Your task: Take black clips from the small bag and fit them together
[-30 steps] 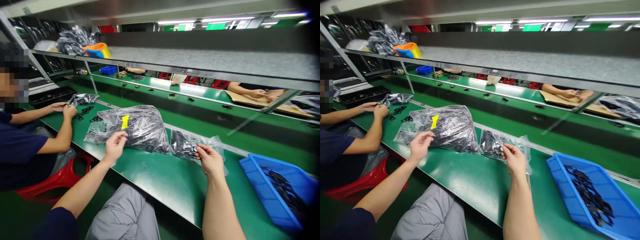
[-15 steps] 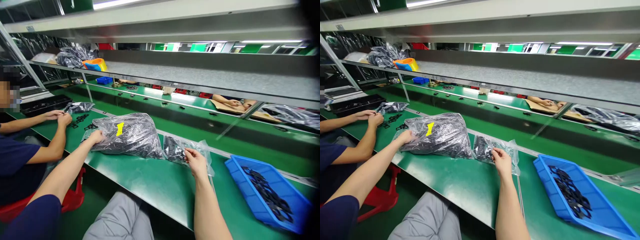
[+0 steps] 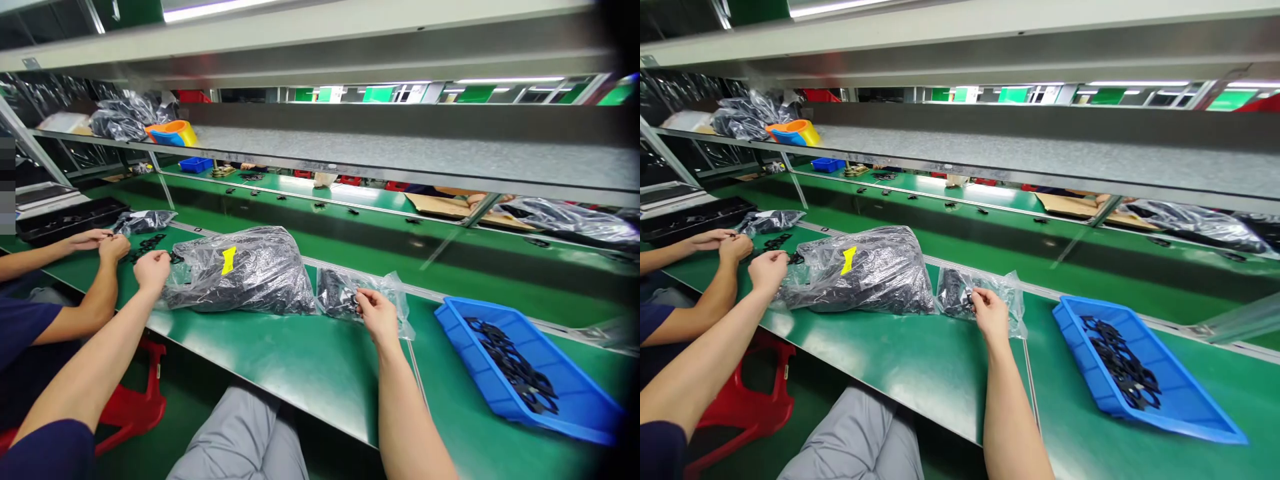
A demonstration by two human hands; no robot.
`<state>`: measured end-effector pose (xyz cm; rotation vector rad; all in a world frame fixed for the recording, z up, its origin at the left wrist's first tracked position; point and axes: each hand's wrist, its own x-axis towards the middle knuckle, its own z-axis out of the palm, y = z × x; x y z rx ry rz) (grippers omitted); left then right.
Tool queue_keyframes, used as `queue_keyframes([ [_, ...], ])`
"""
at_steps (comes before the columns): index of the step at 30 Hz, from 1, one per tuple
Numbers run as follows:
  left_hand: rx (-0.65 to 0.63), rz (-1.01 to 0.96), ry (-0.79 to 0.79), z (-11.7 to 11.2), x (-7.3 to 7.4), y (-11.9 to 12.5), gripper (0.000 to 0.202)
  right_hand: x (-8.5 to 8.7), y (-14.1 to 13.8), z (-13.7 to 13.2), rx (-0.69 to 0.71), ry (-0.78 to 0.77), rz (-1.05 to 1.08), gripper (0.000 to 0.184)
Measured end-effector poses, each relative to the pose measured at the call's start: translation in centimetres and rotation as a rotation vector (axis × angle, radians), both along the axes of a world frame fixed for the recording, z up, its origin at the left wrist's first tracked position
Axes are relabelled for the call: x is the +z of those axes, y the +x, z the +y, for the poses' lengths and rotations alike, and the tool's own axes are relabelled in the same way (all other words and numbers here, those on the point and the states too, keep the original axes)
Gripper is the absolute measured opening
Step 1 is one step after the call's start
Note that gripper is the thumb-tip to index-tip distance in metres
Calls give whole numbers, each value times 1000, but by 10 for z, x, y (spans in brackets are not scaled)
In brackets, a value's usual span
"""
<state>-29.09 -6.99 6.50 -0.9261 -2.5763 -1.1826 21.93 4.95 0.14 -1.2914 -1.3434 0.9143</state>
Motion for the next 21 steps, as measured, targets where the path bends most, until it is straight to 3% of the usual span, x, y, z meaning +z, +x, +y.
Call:
queue_keyframes([
  [2, -59, -4, 155, 1, 5, 24, 38, 1, -3, -2, 19, 0, 26, 41],
  [3, -181, -81, 311, 2, 7, 40, 39, 2, -5, -3, 36, -5, 47, 42],
  [5, -336, -120, 336, 8, 6, 82, 34, 3, -9, -6, 91, -28, 104, 45],
  [7, -615, -368, 325, 17, 1, 130, 32, 3, -14, -8, 143, -49, 179, 49],
  [9, -803, -652, 286, 28, -6, 175, 32, 4, -17, -10, 163, -57, 254, 53],
  [12, -866, -1010, 295, 45, -18, 230, 33, 5, -19, -11, 154, -66, 308, 50],
  [14, -881, -1140, 260, 56, -27, 257, 32, 5, -19, -10, 163, -86, 298, 43],
  [21, -976, -1199, 166, 76, -59, 304, 35, 5, -25, -13, 232, -62, 326, 36],
])
